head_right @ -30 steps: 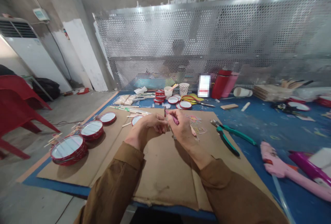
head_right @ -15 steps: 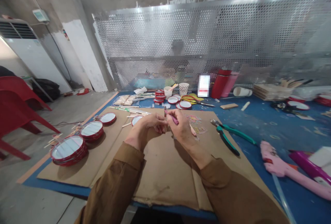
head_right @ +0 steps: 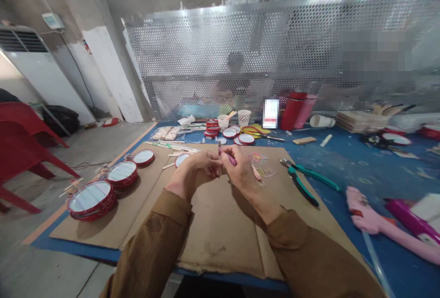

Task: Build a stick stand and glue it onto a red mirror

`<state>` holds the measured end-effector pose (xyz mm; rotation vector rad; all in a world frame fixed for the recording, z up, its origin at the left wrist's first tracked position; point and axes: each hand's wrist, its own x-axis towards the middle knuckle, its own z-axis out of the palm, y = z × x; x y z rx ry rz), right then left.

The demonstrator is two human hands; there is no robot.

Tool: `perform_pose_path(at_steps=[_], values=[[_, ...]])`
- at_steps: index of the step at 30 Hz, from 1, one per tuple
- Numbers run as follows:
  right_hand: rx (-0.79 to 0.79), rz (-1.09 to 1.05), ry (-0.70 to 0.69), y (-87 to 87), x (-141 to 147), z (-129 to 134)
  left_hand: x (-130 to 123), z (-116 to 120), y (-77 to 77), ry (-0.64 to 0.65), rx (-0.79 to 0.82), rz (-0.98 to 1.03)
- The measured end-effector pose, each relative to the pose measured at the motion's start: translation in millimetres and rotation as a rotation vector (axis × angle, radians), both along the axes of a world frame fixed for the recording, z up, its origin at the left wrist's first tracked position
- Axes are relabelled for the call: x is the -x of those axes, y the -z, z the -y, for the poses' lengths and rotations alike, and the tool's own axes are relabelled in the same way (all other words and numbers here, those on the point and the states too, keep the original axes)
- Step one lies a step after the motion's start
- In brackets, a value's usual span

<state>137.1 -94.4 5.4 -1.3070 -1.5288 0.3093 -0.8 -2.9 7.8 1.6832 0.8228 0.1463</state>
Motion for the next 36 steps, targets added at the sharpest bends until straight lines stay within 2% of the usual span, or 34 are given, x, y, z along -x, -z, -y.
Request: perform_pose_path(at_steps=[7,13,20,36], values=[[-0.006,-0.053,0.013,-1.7,0.2,0.8,0.1,1.3,-2.2,-0.004,0.013,-0.028],[0.002,-0.008,-0.013,0.0,0.7,-0.7,0.7,2.0,-1.6,-0.017,0.013,0.002],[0.007,-0.118,0.067,1.1,-2.6,-1.2,-0.2,2.3,-2.4,-0.015,0.018,-0.010],[0.004,-0.098,0.033,1.4,-0.4,0.1,0.0,1.6,-1.4,-0.027,0.030,-0.001]])
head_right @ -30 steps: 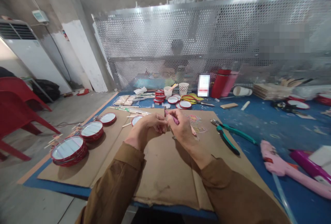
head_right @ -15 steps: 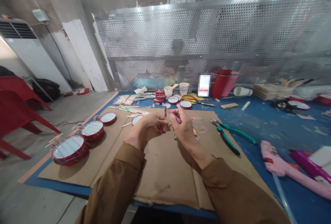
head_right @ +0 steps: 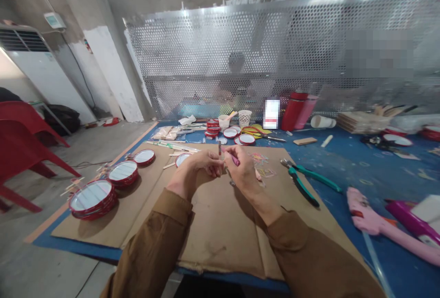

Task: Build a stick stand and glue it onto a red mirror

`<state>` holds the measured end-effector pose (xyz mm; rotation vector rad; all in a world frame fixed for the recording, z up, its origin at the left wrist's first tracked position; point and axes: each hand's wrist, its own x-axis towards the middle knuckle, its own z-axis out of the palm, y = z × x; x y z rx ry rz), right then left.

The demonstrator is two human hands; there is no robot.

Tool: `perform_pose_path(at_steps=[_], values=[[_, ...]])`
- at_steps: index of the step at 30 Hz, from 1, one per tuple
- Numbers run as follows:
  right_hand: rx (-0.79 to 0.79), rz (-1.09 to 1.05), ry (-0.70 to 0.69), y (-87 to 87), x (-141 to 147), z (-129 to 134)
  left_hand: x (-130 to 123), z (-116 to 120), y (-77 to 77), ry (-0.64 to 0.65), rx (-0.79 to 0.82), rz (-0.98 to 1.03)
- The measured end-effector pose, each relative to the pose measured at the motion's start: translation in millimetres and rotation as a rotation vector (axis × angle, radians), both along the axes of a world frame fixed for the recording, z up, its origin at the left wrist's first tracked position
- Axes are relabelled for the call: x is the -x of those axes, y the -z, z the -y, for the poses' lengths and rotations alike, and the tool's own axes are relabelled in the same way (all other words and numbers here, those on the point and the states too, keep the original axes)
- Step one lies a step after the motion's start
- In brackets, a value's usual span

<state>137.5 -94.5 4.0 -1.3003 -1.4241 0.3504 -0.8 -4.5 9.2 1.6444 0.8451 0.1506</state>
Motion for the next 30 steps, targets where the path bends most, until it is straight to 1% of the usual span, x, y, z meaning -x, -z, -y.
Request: perform_pose_path(at_steps=[3,6,10,13,15,19,26,30], values=[[0.009,0.034,0.001,1.2,0.2,-0.3,0.3,-0.7,0.6,0.004,-0.009,-0.008],[0.000,0.001,0.016,2.2,-0.7,-1.5,-0.1,-1.9,1.3,0.010,-0.007,0.004],[0.003,-0.008,-0.021,0.3,-0.6,-0.9,-0.5,-2.5,2.0,0.006,0.006,-0.001],[0.018,0.014,-0.012,-1.6,0.3,0.3,-0.1,-1.1,0.7,0.003,0.005,0.003],[0.000,0.011,-0.006,-1.4,0.5,0.2,0.2,0.5,-1.1,-0.002,0.008,0.008],[-0.006,0.013,-0.035,0.7,-0.1,-1.3,0.0,2.2,-3.7,-0.014,0.016,0.002],[0.016,-0.001,-0.018,-2.6,-0.5,0.0,-0.5,-2.6,2.0,0.007,0.015,0.014],[0.026,0.026,-0.027,-3.8,-0.1,0.5,-0.1,-2.3,1.9,0.000,0.008,0.013]])
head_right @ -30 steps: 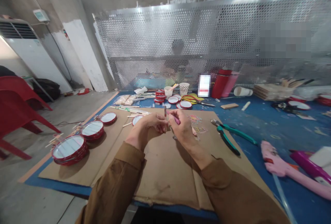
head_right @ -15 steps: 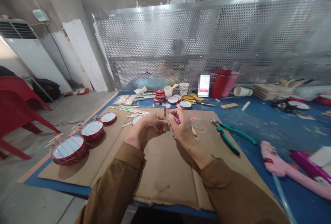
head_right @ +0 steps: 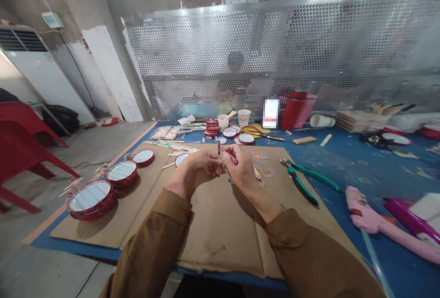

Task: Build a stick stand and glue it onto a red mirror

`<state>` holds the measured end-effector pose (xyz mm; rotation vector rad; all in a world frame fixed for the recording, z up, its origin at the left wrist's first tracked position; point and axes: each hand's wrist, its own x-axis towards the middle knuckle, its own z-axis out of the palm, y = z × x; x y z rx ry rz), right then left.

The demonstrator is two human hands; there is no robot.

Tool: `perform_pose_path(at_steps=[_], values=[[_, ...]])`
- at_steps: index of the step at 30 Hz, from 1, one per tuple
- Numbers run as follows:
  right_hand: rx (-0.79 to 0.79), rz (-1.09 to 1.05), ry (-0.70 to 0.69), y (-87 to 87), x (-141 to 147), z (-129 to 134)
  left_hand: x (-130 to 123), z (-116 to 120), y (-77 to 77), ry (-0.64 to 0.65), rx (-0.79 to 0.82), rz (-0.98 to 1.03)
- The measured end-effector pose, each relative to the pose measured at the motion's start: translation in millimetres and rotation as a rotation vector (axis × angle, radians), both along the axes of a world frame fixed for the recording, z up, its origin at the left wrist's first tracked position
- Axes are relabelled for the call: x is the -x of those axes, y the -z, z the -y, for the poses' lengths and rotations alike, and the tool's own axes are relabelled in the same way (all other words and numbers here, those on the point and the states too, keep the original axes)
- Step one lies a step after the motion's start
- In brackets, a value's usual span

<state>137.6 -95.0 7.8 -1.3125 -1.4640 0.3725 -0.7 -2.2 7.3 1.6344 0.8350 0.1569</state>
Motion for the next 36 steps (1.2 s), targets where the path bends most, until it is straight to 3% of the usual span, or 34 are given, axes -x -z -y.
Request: perform_pose_path(at_steps=[36], values=[[-0.069,0.014,0.056,1.3,-1.6,3.5,1.9,2.9,1.8,-0.004,-0.058,-0.029]])
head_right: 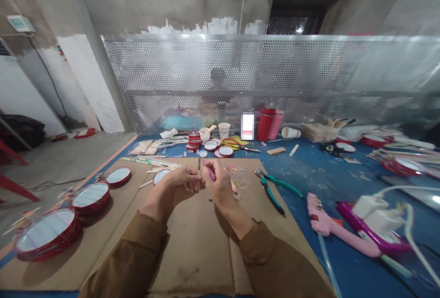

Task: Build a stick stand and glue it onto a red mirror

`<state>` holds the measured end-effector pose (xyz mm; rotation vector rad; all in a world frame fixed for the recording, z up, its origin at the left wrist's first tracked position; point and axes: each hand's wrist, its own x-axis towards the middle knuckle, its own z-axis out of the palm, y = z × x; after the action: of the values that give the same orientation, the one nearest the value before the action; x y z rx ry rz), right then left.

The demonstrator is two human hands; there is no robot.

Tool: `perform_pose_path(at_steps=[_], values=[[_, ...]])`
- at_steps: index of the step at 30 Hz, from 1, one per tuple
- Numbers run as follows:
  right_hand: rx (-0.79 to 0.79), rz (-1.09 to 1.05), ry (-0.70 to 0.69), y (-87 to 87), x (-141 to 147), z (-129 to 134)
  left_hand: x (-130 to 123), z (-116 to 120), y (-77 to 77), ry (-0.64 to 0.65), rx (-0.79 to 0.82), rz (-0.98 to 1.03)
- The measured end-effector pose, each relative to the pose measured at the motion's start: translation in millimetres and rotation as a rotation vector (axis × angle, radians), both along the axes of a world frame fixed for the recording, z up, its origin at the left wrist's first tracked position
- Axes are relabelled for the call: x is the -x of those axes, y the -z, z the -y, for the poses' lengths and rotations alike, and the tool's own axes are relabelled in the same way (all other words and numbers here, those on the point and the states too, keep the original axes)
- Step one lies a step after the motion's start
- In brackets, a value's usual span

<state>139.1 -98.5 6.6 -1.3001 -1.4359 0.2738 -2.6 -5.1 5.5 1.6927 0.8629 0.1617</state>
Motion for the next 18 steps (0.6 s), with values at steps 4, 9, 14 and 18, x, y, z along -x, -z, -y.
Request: perform_pose_path(at_steps=[4,9,14,18], values=[[0.023,-0.019,-0.003,2.8,-1,-1,0,-2,4.2,0.014,0.004,-0.009],[0.045,-0.034,-0.015,7.6,-2,-1,-1,-1,5.7,0.037,0.002,-0.006],[0.039,-0.013,0.015,7.8,-2,-1,0,-1,9.5,0.037,-0.010,0.010],[0.017,0.002,0.014,7.0,-1,1,-1,-4,14.7,0.034,-0.013,-0.014]])
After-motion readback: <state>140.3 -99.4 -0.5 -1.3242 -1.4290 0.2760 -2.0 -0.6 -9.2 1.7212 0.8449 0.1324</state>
